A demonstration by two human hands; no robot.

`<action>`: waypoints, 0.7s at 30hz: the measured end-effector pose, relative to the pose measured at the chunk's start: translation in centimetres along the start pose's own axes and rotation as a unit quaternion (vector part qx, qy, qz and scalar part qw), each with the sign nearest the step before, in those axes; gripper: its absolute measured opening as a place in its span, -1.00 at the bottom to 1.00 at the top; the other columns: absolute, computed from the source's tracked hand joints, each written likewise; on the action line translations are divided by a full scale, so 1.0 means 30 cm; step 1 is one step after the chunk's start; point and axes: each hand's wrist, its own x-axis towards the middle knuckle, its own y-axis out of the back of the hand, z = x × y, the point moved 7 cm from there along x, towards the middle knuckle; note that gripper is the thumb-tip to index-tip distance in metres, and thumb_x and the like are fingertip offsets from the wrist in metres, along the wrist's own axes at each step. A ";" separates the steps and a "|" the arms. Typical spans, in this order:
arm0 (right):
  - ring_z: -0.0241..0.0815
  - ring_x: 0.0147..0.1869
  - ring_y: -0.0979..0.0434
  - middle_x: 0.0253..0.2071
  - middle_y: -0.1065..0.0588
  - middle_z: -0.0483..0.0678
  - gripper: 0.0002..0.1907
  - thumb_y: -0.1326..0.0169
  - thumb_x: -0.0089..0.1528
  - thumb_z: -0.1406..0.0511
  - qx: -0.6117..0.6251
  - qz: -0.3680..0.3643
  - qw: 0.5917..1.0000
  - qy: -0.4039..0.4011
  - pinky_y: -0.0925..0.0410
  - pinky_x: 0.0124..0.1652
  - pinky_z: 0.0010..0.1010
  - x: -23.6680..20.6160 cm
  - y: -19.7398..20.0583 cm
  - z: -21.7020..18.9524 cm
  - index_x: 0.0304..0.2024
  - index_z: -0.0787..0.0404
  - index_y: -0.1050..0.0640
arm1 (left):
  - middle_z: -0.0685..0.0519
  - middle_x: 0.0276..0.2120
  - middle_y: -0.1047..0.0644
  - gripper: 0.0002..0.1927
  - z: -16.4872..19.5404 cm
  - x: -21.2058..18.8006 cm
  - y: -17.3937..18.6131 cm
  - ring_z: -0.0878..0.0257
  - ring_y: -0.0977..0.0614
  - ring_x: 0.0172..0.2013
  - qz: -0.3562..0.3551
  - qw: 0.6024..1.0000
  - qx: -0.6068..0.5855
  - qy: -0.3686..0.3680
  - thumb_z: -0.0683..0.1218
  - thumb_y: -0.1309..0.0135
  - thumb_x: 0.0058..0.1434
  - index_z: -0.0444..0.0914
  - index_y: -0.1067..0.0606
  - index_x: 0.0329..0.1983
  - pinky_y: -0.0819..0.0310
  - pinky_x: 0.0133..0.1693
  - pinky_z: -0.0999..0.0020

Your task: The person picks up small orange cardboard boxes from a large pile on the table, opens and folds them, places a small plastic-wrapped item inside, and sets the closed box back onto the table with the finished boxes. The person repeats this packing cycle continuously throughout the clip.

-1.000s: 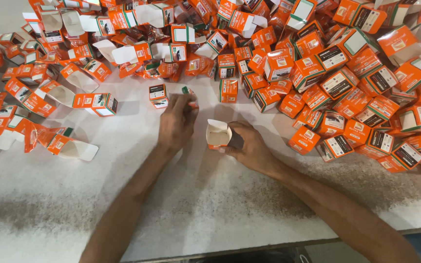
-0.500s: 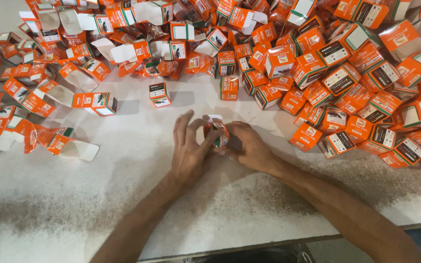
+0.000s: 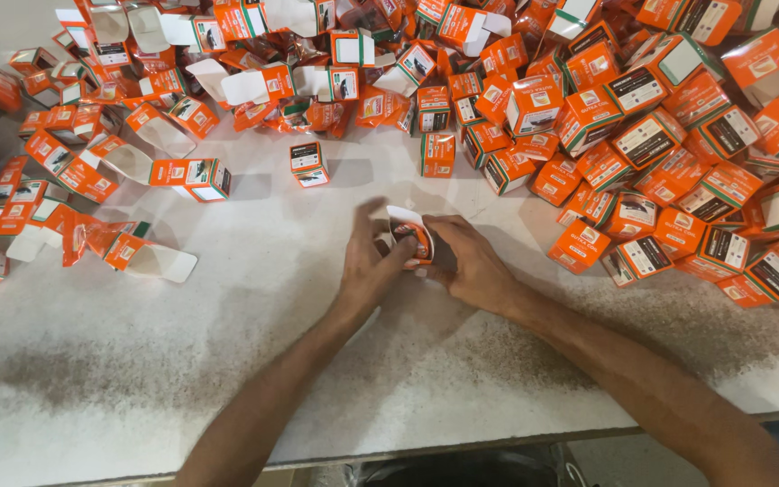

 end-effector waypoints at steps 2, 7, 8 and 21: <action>0.12 0.29 -0.47 0.19 -0.46 0.16 -0.28 -0.36 0.09 0.33 0.026 0.007 0.999 -0.020 -0.36 0.19 -0.18 -0.002 0.001 -0.001 0.24 0.30 -0.35 | -0.11 -0.24 -0.56 -0.66 -0.020 0.030 -0.006 0.30 -0.57 -0.39 -0.009 1.000 0.003 -0.018 -0.12 -0.16 0.18 -0.36 -0.40 -0.04 -0.52 -0.38 0.34; 0.05 0.22 -0.59 0.12 -0.56 0.06 -0.38 -0.31 0.13 0.35 0.061 0.020 0.996 -0.055 -0.44 0.11 -0.25 -0.024 0.008 -0.030 0.20 0.23 -0.36 | -0.05 -0.32 -0.58 -0.76 -0.042 0.057 -0.037 0.29 -0.64 -0.36 -0.013 0.999 0.024 -0.038 -0.14 -0.10 0.19 -0.41 -0.46 -0.15 -0.57 -0.35 0.35; 0.06 0.23 -0.57 0.13 -0.55 0.08 -0.40 -0.31 0.14 0.35 0.029 0.024 0.999 -0.017 -0.43 0.12 -0.23 -0.023 0.015 -0.052 0.20 0.22 -0.40 | -0.04 -0.29 -0.57 -0.74 -0.039 0.056 -0.041 0.29 -0.66 -0.35 -0.027 0.999 -0.007 -0.035 -0.13 -0.07 0.20 -0.42 -0.43 -0.14 -0.61 -0.36 0.35; 0.13 0.24 -0.52 0.06 -0.57 0.10 -0.60 -0.26 0.17 0.26 -0.100 0.024 0.991 0.086 -0.39 0.13 -0.13 -0.013 0.029 -0.066 0.04 0.20 -0.53 | 0.05 -0.48 -0.56 -0.87 -0.083 0.100 -0.001 0.39 -0.51 -0.52 -0.113 0.978 -0.157 0.078 -0.18 -0.17 0.26 -0.36 -0.55 -0.36 -0.39 -0.48 0.39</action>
